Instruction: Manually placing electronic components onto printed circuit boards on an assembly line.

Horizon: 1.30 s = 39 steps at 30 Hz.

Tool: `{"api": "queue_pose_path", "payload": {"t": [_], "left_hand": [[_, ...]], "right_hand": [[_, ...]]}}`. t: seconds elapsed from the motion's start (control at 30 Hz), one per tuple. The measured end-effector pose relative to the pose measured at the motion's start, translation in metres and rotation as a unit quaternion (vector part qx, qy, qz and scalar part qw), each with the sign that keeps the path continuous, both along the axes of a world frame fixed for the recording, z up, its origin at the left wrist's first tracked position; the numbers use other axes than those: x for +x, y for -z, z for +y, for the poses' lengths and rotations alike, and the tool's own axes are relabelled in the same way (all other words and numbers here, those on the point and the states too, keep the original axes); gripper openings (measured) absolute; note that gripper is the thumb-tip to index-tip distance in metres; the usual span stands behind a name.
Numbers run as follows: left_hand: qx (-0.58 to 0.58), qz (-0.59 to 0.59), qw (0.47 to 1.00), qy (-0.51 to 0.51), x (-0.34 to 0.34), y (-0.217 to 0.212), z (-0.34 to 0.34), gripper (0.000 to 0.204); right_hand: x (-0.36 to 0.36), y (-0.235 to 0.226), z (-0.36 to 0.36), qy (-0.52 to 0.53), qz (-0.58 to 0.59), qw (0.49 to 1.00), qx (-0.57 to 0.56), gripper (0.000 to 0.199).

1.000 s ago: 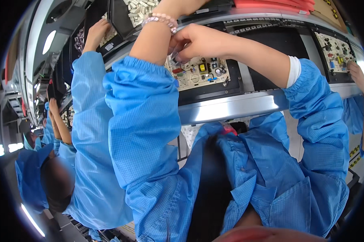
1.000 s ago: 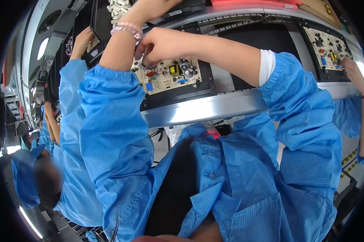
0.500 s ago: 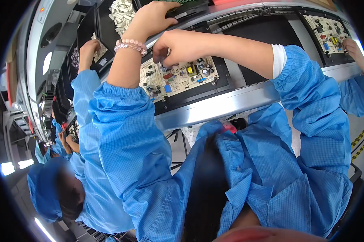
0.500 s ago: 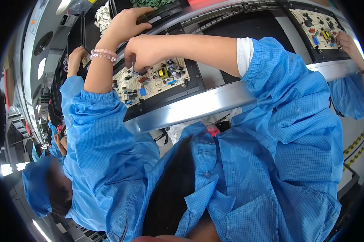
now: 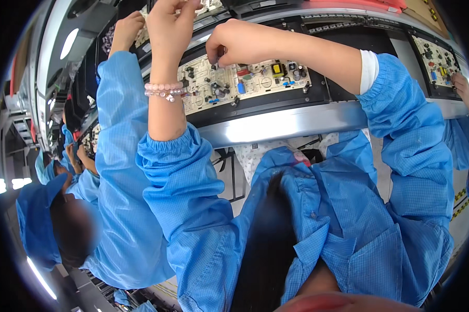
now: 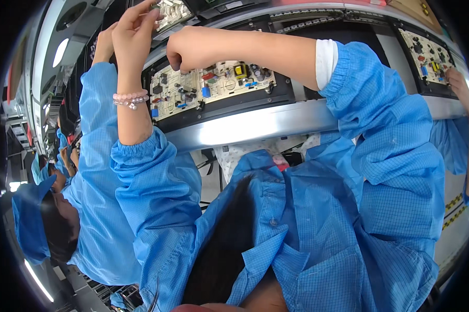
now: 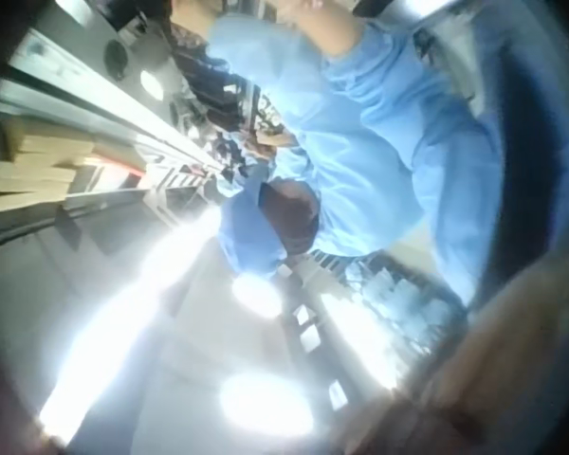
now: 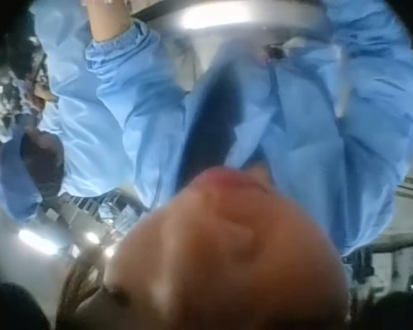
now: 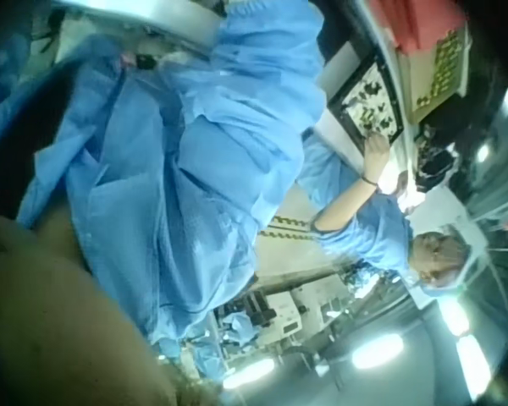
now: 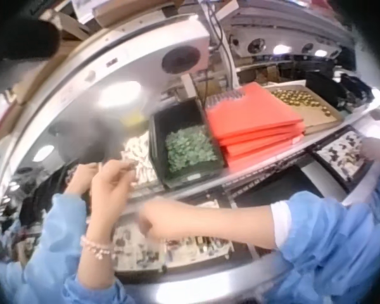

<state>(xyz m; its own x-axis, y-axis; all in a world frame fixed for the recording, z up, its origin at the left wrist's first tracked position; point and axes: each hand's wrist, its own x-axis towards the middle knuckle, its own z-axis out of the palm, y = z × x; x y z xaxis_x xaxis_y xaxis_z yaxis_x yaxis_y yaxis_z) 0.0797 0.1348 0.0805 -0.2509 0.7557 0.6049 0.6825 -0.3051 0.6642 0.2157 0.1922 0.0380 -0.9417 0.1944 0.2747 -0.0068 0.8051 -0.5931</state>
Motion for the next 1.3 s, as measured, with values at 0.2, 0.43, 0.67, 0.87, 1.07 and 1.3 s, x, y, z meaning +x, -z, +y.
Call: {"api": "queue_pose_path", "payload": {"t": [0.2,0.43,0.67,0.87,1.07,1.3], "left_hand": [[-0.071,-0.092,0.993,-0.006,-0.048,0.018,-0.009,0.018],[-0.038,-0.635,0.674,0.375,-0.082,0.041,-0.006,0.016],[-0.043,-0.705,0.665,0.244,-0.078,0.043,0.001,0.013],[-0.07,-0.607,0.759,0.223,-0.074,0.047,0.006,0.021],[-0.077,-0.573,0.789,0.208,-0.077,0.052,0.004,0.034],[-0.08,-0.534,0.826,0.164,-0.08,0.054,0.007,0.033]], "right_hand": [[-0.031,0.004,-0.017,-0.021,-0.034,0.999,0.033,0.017],[-0.037,-0.005,-0.014,0.001,-0.113,0.989,0.09,0.023],[-0.04,-0.006,-0.002,-0.021,-0.078,0.989,0.12,0.014],[-0.04,-0.008,0.0,-0.023,-0.064,0.989,0.129,0.011],[-0.043,-0.014,0.0,-0.049,-0.109,0.984,0.134,0.014],[-0.042,-0.016,-0.002,-0.022,-0.11,0.984,0.142,0.016]]}}
